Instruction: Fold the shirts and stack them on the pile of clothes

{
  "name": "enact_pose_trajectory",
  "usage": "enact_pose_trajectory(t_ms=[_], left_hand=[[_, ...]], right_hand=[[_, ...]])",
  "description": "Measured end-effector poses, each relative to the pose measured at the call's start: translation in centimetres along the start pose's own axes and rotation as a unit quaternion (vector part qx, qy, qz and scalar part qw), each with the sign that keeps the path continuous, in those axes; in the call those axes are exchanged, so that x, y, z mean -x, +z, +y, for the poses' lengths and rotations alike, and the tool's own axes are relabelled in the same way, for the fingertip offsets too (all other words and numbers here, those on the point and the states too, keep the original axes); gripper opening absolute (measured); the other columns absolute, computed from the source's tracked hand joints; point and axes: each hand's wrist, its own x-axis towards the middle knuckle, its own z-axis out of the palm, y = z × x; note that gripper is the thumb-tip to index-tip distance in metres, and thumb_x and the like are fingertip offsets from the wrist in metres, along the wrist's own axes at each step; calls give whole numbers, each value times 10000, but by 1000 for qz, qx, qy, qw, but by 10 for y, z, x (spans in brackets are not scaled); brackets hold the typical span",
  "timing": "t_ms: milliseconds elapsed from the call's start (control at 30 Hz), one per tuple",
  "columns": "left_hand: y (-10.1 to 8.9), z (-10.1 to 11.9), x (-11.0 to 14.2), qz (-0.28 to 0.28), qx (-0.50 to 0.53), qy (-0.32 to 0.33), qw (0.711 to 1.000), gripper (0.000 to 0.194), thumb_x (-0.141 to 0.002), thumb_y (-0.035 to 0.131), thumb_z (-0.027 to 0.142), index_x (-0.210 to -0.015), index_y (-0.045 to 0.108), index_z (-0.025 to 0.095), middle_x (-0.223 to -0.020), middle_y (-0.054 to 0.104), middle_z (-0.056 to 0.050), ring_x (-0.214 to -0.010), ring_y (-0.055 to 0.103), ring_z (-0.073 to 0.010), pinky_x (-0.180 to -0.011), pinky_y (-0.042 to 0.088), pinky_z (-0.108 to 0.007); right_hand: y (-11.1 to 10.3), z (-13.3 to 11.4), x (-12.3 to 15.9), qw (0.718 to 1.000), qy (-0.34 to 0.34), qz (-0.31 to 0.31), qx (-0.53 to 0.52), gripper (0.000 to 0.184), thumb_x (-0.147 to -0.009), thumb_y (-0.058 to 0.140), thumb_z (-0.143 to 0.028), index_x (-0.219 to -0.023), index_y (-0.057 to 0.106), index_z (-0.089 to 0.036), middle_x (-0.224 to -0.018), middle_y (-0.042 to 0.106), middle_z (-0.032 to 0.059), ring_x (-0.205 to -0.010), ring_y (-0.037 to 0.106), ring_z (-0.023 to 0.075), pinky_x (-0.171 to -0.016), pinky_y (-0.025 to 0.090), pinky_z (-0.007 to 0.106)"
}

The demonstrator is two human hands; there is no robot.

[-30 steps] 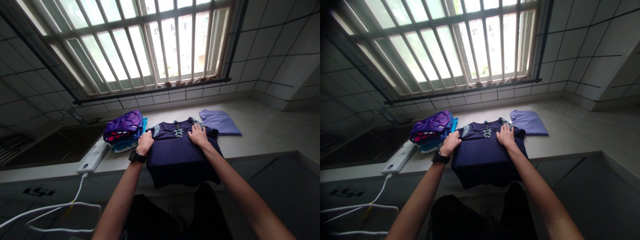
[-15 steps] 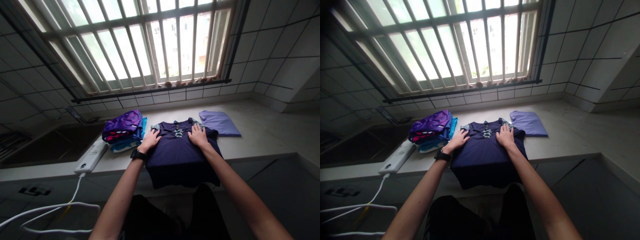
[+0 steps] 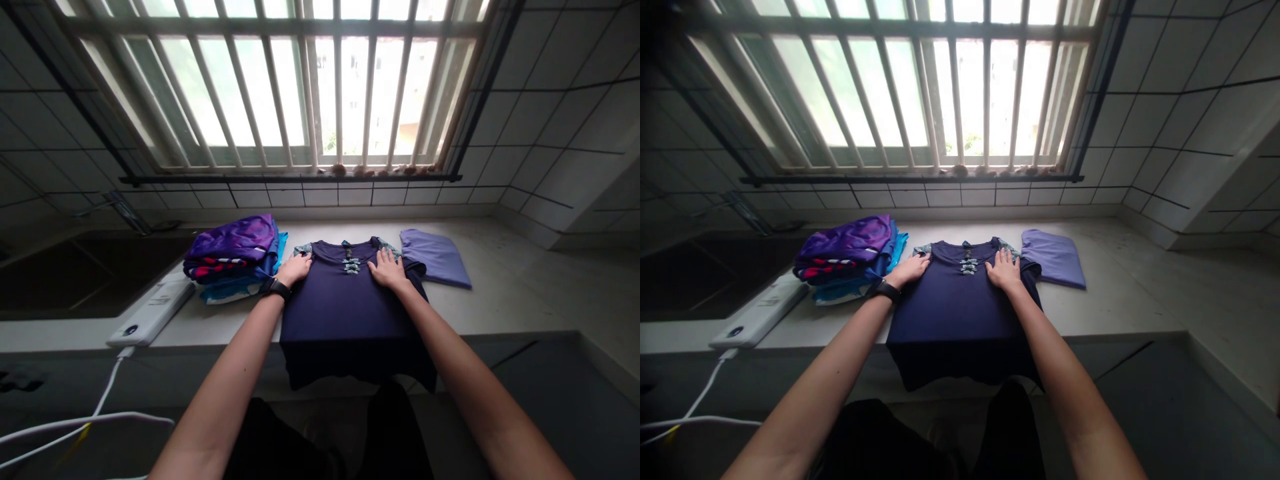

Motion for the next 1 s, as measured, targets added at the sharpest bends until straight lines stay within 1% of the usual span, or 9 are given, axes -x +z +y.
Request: enact_pose_trajectory(t_ms=[167,300,400,500,600,700,767,900,1000], left_hand=[[3,4,-14,-9,-30,-61,998,558,-1045,345,313,-1570,462,165,-1591,484,-206,-1507,399,-385,-1205,336,-544],[6,4,-27,8,-25,-78,997,554,-1046,343,301,-1570,467,168,-1594,480,-204,-1516,371,-400,-1200,332,-537],[7,3,-33,33,-13,-77,996,524,-1031,402,280,-1530,519,171,-1559,520,-195,-1492,410,-389,-1198,343,-506],[8,1,-34,60,1,-68,996,445,-1010,443,252,-1409,622,167,-1476,584,-186,-1427,488,-362,-1176,382,-471],[9,1,-36,128,36,-63,989,334,-945,555,242,-1251,650,149,-1363,614,-181,-1300,578,-318,-1116,451,-416],[10,3,-42,271,141,-98,947,306,-855,691,272,-1119,579,164,-1235,608,-163,-1163,617,-286,-1034,503,-382],[10,4,-46,330,222,-138,907,251,-878,682,315,-1040,530,197,-1126,619,-132,-1097,621,-269,-996,511,-377],[9,1,-53,326,336,-211,858,181,-995,504,404,-973,499,224,-941,651,-102,-994,648,-280,-899,512,-379],[7,-4,-52,315,356,-214,853,359,-1038,356,473,-875,552,220,-884,686,-138,-982,664,-308,-817,500,-361]], right_hand=[[-6,-4,-22,1000,17,1,-10,734,-1082,179,-484,-1676,161,-53,-1762,64,119,-1629,49,282,-1302,79,518],[-5,-8,-34,1000,14,18,-16,723,-1084,192,-472,-1676,167,-59,-1762,78,112,-1629,57,280,-1301,82,518],[-2,-11,-39,999,16,41,-23,705,-1082,223,-447,-1666,218,-53,-1757,123,121,-1625,94,284,-1299,104,516],[0,-13,-41,995,13,87,-47,653,-1065,305,-410,-1615,370,-65,-1728,254,144,-1598,208,301,-1282,172,514],[-4,-10,-45,982,13,157,-107,539,-1044,348,-339,-1481,554,-101,-1597,490,177,-1463,448,307,-1208,321,477],[-9,-1,-52,951,68,251,-165,504,-1027,342,-252,-1448,562,-86,-1481,587,210,-1337,563,316,-1116,411,438],[-10,6,-57,939,100,268,-189,528,-1007,377,-223,-1491,504,-53,-1465,589,242,-1320,580,332,-1082,435,421],[-5,14,-65,953,91,198,-211,575,-988,481,-244,-1533,455,-65,-1341,668,246,-1233,652,336,-1000,483,385],[-3,14,-66,955,84,195,-209,544,-1007,509,-288,-1512,496,-88,-1308,685,227,-1218,663,325,-976,489,362]])
